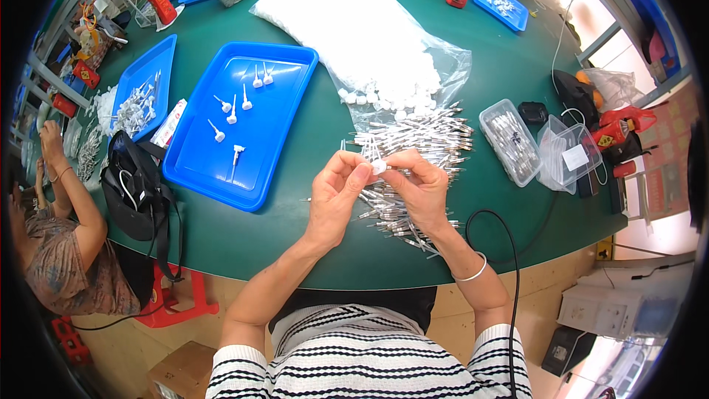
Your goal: The person repeatedly picks up a small white plastic cap and a silver metal rod from a pile on the table. They insert the rod into the cap and place the assembled unit into a blue tray. This process is repeated continuously.
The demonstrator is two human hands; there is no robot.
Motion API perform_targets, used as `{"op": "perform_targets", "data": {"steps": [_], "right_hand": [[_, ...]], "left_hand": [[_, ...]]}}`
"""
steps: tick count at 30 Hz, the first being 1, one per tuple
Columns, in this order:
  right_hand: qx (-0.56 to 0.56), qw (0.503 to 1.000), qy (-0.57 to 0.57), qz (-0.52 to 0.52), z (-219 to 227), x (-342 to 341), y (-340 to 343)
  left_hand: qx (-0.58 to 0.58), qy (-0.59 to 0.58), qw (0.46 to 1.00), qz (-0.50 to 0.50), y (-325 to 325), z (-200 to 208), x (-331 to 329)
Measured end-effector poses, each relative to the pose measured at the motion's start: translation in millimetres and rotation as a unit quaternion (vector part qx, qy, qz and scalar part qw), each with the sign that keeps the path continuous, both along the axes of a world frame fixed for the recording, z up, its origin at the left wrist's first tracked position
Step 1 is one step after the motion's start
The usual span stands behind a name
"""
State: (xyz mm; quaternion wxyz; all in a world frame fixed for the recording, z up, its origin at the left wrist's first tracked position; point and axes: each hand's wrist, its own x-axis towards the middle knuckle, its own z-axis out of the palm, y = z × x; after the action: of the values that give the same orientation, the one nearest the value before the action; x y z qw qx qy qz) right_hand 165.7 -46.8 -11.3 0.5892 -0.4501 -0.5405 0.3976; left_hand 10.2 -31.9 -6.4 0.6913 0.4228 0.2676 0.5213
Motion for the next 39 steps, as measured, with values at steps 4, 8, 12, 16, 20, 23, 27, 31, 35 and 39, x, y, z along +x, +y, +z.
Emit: {"op": "perform_targets", "data": {"steps": [4,8,12,16,20,23,27,31,35,39], "right_hand": [[-0.016,0.999,0.038,0.012,3.0,-0.7,-1.6],[-0.028,0.997,0.063,0.031,2.6,-0.3,-1.8],[-0.026,0.997,0.059,0.037,4.1,0.1,-1.9],[-0.006,0.998,0.051,0.039,2.3,0.1,-1.1],[-0.003,0.998,0.044,0.038,3.3,-0.1,-2.1],[-0.018,0.997,0.052,0.05,3.7,-1.4,-3.2],[-0.043,0.995,0.071,0.059,4.6,0.3,-4.3],[-0.026,0.99,0.12,0.071,0.2,0.1,-2.9],[0.022,0.99,0.114,0.077,2.3,2.5,0.1],[0.066,0.996,0.048,0.042,1.9,3.7,0.8]], "left_hand": [[-0.019,-0.024,1.0,0.0,0.8,-2.5,0.7],[-0.008,-0.01,1.0,0.011,2.0,-2.9,-0.5],[0.024,0.047,0.998,0.04,0.4,1.3,-1.1],[0.156,0.214,0.957,0.117,1.3,2.0,-5.1],[0.145,0.218,0.959,0.108,0.8,5.9,-7.0],[0.099,0.169,0.977,0.078,0.2,2.5,-7.5],[0.055,0.099,0.993,0.032,-1.1,3.4,-6.9],[0.018,0.061,0.998,0.008,-2.7,5.4,-5.0],[0.017,0.063,0.998,0.019,-1.8,4.6,-4.7],[0.034,0.041,0.997,0.055,4.0,7.0,-9.4]]}}
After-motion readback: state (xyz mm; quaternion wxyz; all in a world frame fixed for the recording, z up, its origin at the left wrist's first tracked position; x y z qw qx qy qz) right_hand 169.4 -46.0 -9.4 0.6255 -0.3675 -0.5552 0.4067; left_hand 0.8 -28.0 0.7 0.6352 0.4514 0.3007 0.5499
